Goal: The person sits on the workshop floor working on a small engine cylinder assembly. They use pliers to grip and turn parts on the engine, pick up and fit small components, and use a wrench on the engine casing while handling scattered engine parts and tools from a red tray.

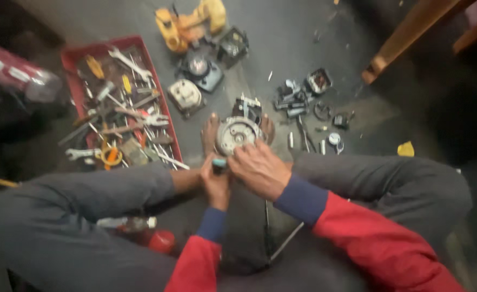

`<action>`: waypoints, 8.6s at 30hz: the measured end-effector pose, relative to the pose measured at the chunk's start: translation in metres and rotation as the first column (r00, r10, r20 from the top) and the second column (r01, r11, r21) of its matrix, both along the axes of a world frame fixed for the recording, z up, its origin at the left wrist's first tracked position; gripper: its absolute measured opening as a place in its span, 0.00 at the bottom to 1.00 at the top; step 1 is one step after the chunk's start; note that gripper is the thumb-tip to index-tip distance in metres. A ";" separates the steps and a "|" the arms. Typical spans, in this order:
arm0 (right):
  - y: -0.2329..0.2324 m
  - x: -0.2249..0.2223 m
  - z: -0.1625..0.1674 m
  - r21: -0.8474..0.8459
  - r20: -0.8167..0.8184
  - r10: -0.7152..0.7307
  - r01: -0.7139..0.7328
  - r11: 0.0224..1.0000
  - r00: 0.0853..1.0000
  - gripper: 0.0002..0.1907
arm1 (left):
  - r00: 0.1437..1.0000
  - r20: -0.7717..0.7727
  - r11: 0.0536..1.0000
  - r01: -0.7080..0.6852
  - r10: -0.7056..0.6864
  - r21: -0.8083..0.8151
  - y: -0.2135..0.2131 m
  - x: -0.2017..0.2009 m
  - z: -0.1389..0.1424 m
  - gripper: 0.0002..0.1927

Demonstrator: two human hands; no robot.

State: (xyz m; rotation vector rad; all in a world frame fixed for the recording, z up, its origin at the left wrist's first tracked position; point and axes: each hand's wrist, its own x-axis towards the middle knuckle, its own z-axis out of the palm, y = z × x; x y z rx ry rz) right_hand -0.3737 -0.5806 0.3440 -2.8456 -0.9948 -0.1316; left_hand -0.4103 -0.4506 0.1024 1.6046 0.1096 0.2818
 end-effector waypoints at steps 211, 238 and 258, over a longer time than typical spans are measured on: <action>-0.018 0.028 -0.042 0.442 -0.520 -0.100 0.367 0.819 0.848 0.17 | 0.691 -0.680 0.748 -0.310 -0.247 -0.587 -0.009 0.036 -0.088 0.12; -0.010 0.041 -0.017 0.481 -0.763 -0.036 0.604 0.635 0.645 0.20 | 0.654 -0.727 0.753 -0.369 -0.207 -0.546 -0.013 0.045 -0.064 0.10; -0.017 0.035 -0.040 0.436 -0.876 0.032 0.759 0.483 0.482 0.26 | 0.711 -0.674 0.758 -0.323 -0.200 -0.567 -0.016 0.039 -0.078 0.09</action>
